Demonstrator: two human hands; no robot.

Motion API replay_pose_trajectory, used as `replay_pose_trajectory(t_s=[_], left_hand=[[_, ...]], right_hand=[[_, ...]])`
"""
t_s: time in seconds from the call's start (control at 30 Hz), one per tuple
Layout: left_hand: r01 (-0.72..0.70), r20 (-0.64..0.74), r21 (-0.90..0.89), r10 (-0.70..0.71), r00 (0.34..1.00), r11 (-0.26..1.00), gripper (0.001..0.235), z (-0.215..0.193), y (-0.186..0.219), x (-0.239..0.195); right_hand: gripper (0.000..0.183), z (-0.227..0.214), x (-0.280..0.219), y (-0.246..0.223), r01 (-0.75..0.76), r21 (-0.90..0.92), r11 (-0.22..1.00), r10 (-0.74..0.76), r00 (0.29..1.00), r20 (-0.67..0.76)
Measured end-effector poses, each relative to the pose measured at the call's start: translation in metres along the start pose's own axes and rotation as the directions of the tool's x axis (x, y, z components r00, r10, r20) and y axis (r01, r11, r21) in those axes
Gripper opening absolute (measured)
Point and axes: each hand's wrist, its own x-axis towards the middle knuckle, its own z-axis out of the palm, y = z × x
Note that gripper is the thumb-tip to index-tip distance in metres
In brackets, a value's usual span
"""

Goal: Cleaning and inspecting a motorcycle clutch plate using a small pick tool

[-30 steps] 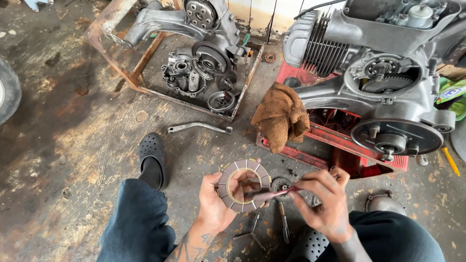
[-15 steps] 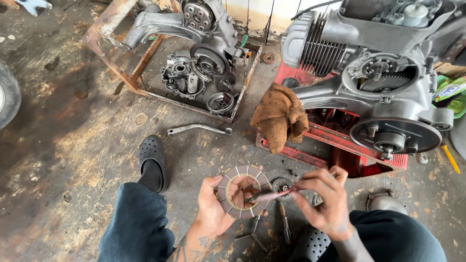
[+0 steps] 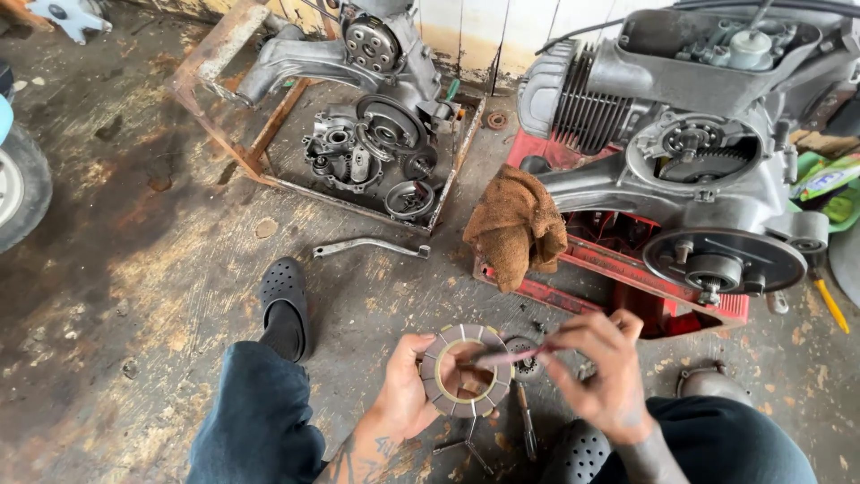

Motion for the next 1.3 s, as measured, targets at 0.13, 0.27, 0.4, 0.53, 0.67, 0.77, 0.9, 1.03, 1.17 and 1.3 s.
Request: replay_pose_trajectory(t_s=[0.13,0.27,0.4,0.53,0.67,0.77,0.9,1.03,1.17,1.3], left_hand=[[-0.079,0.029,0.156,0.076,0.997,0.985,0.067,-0.023,-0.015,0.004],[-0.072,0.096,0.068,0.065,0.993,0.995,0.052,-0.022,-0.017,0.004],[0.062,0.115,-0.006,-0.061,0.992,0.998,0.073,-0.02,-0.017,0.005],[0.052,0.017,-0.058,-0.052,0.999,0.997,0.046,-0.031,-0.024,0.001],[0.094,0.086,0.0,-0.094,0.992,0.996,0.07,-0.022,-0.019,-0.002],[0.043,0.092,0.032,-0.046,0.995,0.999,0.064,-0.021,-0.016,0.001],[0.073,0.094,0.078,-0.08,0.992,0.994,0.076,-0.016,-0.016,-0.005],[0.109,0.052,0.134,-0.117,0.992,0.985,0.07,-0.011,-0.015,-0.006],[0.152,0.038,0.042,-0.154,0.987,0.988,0.068,-0.018,-0.024,-0.009],[0.143,0.105,0.096,-0.153,0.983,0.985,0.078,-0.014,-0.018,-0.003]], right_hand=[[0.017,0.001,-0.003,0.005,-0.019,0.0,1.0,0.019,0.999,0.036],[0.02,-0.005,0.002,-0.008,-0.036,-0.002,0.999,0.036,0.999,-0.024],[0.021,-0.006,0.006,-0.001,-0.093,0.026,0.995,0.094,0.995,-0.03],[0.019,0.003,0.001,-0.003,-0.001,0.032,0.999,0.001,1.0,0.0],[0.017,0.003,0.004,-0.005,-0.05,0.048,0.998,0.051,0.999,-0.011],[0.02,0.012,0.002,-0.001,-0.011,0.032,0.999,0.011,1.0,0.001],[0.02,0.005,0.005,-0.006,-0.081,0.01,0.997,0.081,0.997,0.002],[0.02,0.017,-0.002,-0.007,0.056,-0.018,0.998,-0.056,0.998,0.018],[0.019,0.009,-0.001,-0.016,-0.024,0.015,1.0,0.024,0.999,0.024],[0.018,0.024,-0.006,-0.001,-0.02,0.069,0.997,0.018,0.999,0.03]])
